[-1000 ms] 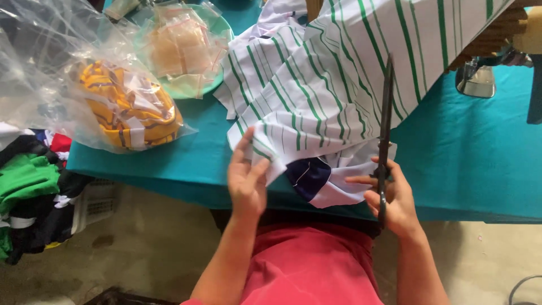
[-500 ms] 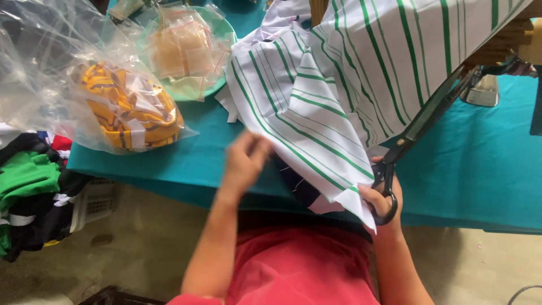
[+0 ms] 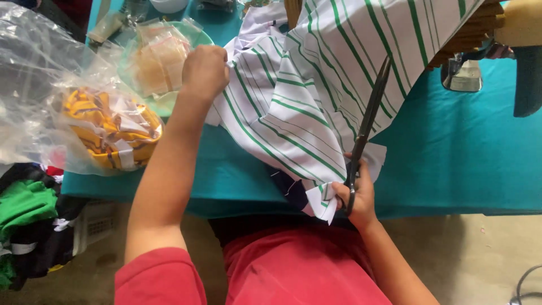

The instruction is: A person uses scissors to cut a piece of striped fabric along a specific line on a work table.

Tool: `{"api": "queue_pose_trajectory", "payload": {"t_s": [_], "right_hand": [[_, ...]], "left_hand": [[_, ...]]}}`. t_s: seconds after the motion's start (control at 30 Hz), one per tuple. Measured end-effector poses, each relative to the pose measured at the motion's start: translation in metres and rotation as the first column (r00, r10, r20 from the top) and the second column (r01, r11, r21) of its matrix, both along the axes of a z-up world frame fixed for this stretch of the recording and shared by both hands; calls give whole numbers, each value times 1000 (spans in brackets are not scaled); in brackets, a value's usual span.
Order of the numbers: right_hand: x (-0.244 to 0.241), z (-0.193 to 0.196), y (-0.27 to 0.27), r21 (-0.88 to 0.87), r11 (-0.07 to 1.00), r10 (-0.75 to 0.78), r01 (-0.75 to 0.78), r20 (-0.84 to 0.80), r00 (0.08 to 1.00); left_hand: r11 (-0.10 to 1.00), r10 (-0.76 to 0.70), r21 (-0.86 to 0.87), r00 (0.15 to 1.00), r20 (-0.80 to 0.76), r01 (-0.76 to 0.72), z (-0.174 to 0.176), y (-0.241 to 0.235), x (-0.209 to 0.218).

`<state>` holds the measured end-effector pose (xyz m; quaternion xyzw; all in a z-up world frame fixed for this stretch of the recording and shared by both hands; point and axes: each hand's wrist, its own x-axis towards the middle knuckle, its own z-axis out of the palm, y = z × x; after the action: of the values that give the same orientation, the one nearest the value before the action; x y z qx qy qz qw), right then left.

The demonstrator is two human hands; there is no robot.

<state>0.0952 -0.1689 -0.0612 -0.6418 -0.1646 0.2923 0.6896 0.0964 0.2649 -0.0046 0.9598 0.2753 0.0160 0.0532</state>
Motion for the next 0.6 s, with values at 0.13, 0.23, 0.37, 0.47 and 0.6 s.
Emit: {"api": "queue_pose_trajectory", "payload": {"t_s": [0.13, 0.23, 0.37, 0.47, 0.6], "right_hand": [[-15, 20, 9, -159, 987, -29, 34, 37, 999], [-25, 24, 12, -229, 973, -14, 23, 43, 999], [-34, 39, 42, -150, 989, 17, -5, 79, 997], [-31, 36, 78, -193, 980, -17, 53, 184, 983], [-23, 41, 121, -332, 942, 29, 49, 228, 973]], "left_hand": [[994, 44, 105, 966, -257, -17, 33, 0, 29], [989, 26, 149, 946, -323, 24, 56, 3, 57], [997, 8, -74, 958, -287, -31, -7, 99, 106], [976, 66, -199, 989, -130, -92, -37, 125, 129], [993, 5, -114, 990, 143, 11, -35, 94, 96]]}}
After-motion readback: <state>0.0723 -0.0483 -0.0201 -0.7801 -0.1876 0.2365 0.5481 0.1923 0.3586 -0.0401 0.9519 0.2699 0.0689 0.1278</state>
